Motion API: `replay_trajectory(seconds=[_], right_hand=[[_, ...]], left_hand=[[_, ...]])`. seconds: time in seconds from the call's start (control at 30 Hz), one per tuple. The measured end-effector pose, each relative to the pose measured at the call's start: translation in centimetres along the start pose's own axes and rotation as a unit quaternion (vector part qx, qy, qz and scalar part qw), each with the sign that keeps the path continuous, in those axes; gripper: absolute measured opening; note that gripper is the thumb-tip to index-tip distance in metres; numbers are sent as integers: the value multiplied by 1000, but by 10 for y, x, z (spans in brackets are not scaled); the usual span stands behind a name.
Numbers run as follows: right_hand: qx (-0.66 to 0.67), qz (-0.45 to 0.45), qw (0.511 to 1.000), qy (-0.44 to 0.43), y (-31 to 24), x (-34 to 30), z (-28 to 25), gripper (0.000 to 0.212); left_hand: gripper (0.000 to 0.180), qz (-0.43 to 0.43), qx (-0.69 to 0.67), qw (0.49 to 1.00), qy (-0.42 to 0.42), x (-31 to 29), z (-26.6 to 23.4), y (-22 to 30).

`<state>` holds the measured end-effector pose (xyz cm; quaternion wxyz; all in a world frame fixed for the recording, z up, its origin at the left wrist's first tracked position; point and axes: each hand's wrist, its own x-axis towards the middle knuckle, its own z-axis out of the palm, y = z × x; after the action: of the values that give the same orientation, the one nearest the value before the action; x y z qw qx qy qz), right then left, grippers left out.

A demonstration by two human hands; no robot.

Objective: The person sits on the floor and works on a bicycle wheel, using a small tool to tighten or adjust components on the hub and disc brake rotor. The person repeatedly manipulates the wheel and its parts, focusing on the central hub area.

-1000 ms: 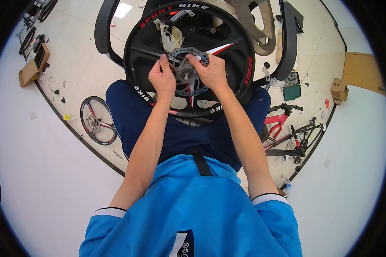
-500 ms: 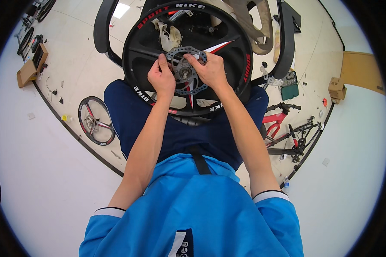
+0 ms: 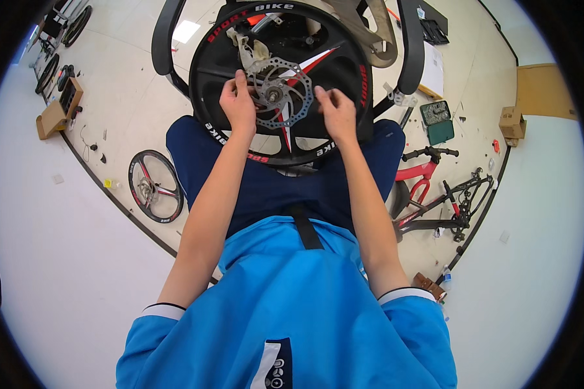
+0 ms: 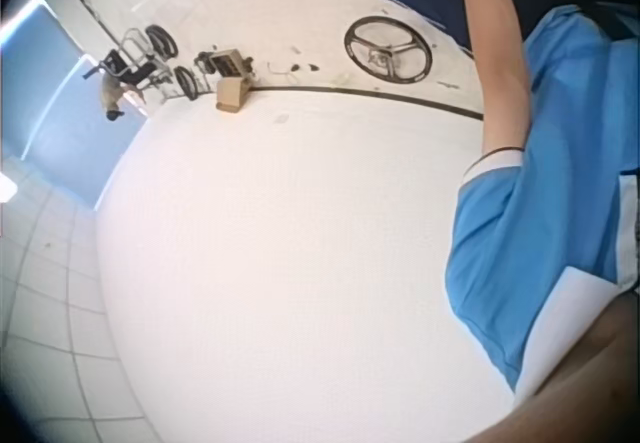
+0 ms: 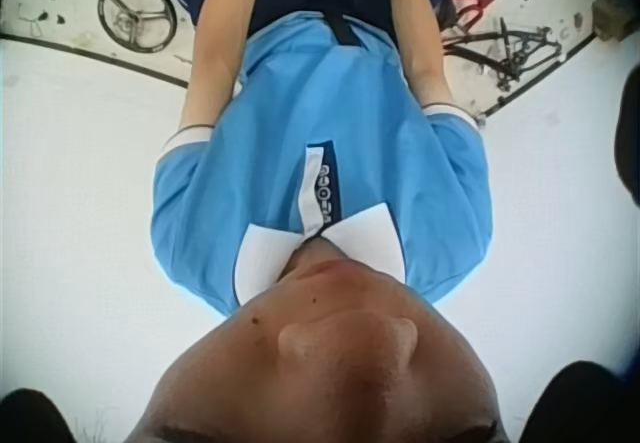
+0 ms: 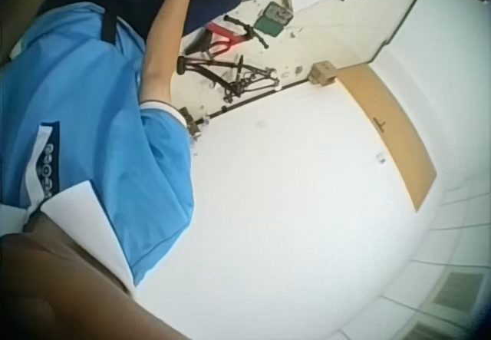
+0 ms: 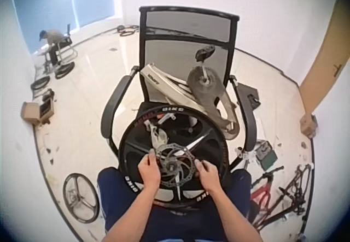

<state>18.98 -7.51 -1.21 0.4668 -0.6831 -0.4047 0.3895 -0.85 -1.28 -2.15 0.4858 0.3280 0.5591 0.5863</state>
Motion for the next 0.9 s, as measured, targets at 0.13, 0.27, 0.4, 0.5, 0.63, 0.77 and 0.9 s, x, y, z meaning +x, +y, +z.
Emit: replay_trajectory(seconds=[0.13, 0.27, 0.4, 0.5, 0.63, 0.77, 0.9], right_hand=[[-119, -120, 972, 161, 2, 16, -38, 39], [-321, -197, 898, 226, -18, 60, -59, 58], [-315, -178, 915, 178, -46, 104, -51, 81], [-378, -107, 914, 102, -54, 133, -57, 88], [-355, -81, 929, 71, -41, 132, -53, 87], [-328, -105, 933, 104, -18, 130, -53, 82], [-308, -97, 942, 94, -22, 121, -52, 80]], left_hand=[[49, -73, -61, 995, 11, -5, -2, 2], [42, -108, -120, 987, 10, -18, -4, -12], [37, -162, -234, 958, 46, -39, 14, -18], [37, -194, -275, 938, 86, -47, 23, -8], [36, -188, -286, 930, 132, -47, 32, -4], [34, -179, -293, 928, 140, -45, 33, -2], [33, -178, -294, 927, 149, -44, 33, 1]])
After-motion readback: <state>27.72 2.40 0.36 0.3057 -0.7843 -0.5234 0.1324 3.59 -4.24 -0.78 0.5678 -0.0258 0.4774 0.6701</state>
